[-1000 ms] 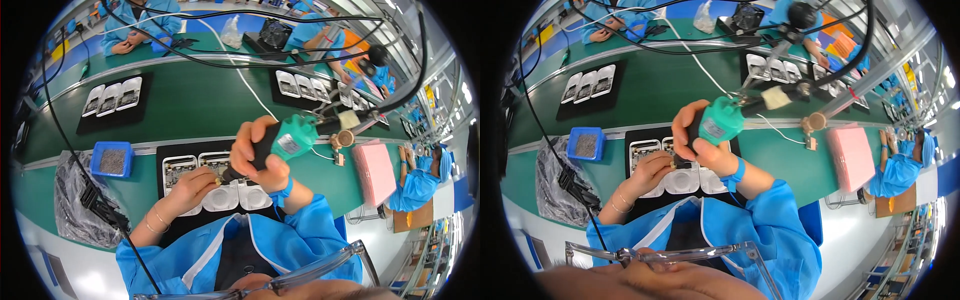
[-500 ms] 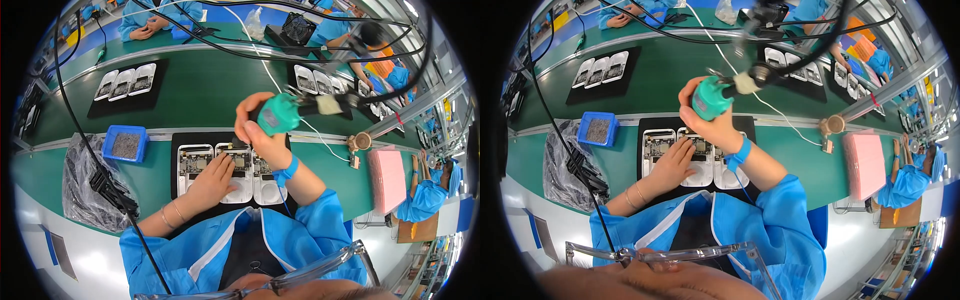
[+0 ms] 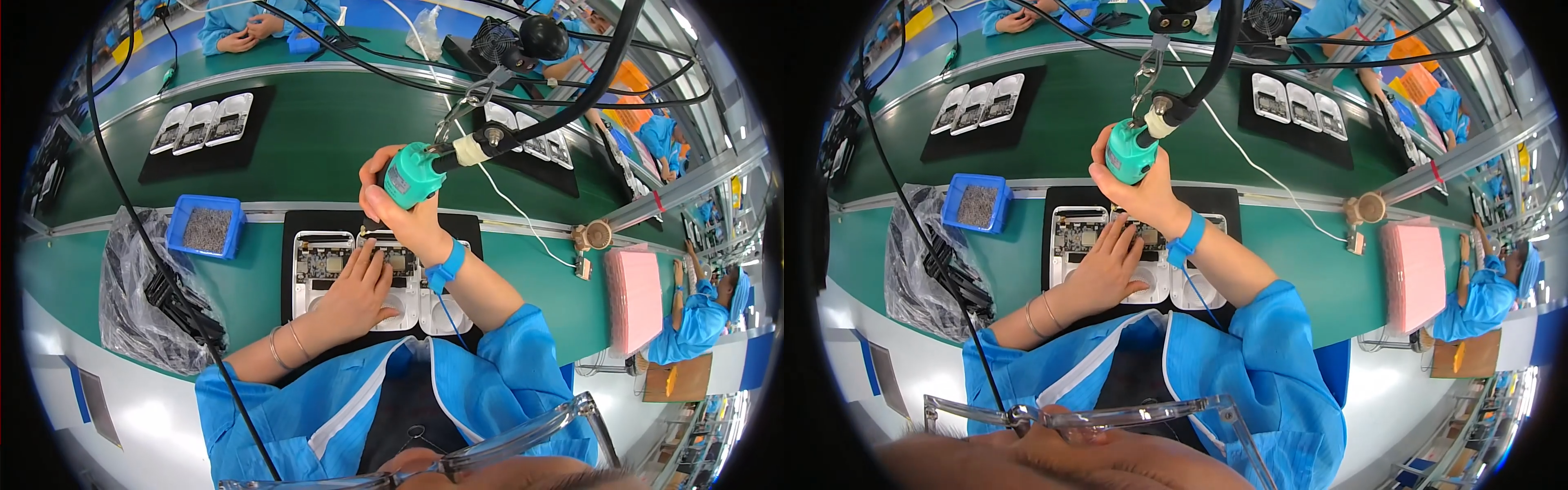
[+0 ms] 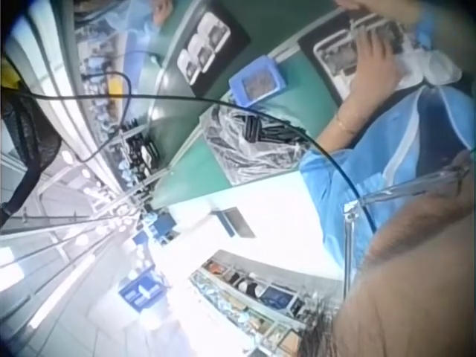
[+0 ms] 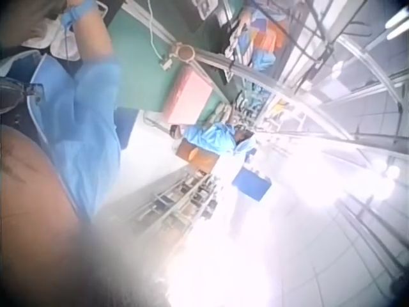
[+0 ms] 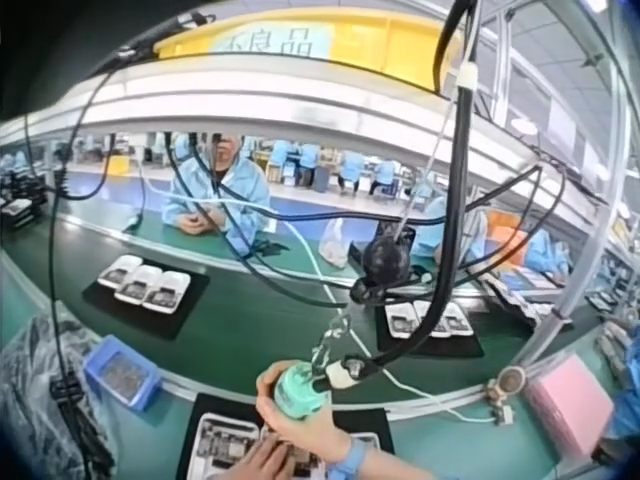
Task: The person assembles electronic devices by positioning circuit boards inside casings on trays, driving screws into the components using an electric screwdriver, and pushing the trays along the conveyor belt.
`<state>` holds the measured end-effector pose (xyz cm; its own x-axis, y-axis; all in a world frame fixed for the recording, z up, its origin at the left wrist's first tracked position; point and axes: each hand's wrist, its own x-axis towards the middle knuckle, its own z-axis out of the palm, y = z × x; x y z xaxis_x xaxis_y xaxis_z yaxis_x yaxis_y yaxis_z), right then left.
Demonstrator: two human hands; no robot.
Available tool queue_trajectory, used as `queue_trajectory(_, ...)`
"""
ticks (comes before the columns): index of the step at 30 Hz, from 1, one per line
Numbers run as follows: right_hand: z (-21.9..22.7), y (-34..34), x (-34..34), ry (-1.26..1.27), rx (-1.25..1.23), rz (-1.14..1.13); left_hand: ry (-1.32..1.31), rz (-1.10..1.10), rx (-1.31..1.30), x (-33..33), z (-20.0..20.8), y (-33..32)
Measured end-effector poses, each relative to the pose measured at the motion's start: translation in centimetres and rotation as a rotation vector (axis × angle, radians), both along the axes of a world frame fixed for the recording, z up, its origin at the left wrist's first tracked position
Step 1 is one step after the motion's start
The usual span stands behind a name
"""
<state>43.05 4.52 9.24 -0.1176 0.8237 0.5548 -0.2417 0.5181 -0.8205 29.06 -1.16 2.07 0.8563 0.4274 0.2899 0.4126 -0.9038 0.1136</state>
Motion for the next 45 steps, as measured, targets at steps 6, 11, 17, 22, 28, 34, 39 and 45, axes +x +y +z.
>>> queue_trajectory(6,-0.2,0.2,-0.1,-0.001,-0.025,0.001,-0.023,-0.01,-0.004,0.0,0.0,0.1)
queue_trajectory(11,0.2,1.1,-1.6,-0.1,-0.097,-0.064,-0.018,-0.024,0.01,0.0,0.2,0.2)
queue_trajectory(17,0.7,1.6,-2.1,-0.272,-0.151,-0.059,-0.042,-0.039,-0.006,-0.1,0.4,0.4)
queue_trajectory(22,0.1,0.9,-2.2,-0.274,-0.086,-0.074,-0.055,-0.032,-0.026,-0.2,0.4,0.2)
queue_trajectory(28,3.7,-1.3,-1.0,0.12,0.03,0.007,-0.131,-0.046,-0.052,-0.5,0.2,0.2)
queue_trajectory(34,4.5,-3.0,1.1,-0.003,-0.028,0.07,-0.309,0.495,0.088,-9.3,3.3,6.8)
queue_trajectory(39,3.3,-2.1,0.1,-0.124,-0.024,-0.017,-0.363,0.677,-0.005,-21.2,-1.9,14.0)
queue_trajectory(45,2.5,-1.8,0.1,-0.204,-0.022,-0.008,-0.183,0.718,-0.069,-20.6,-2.6,15.1)
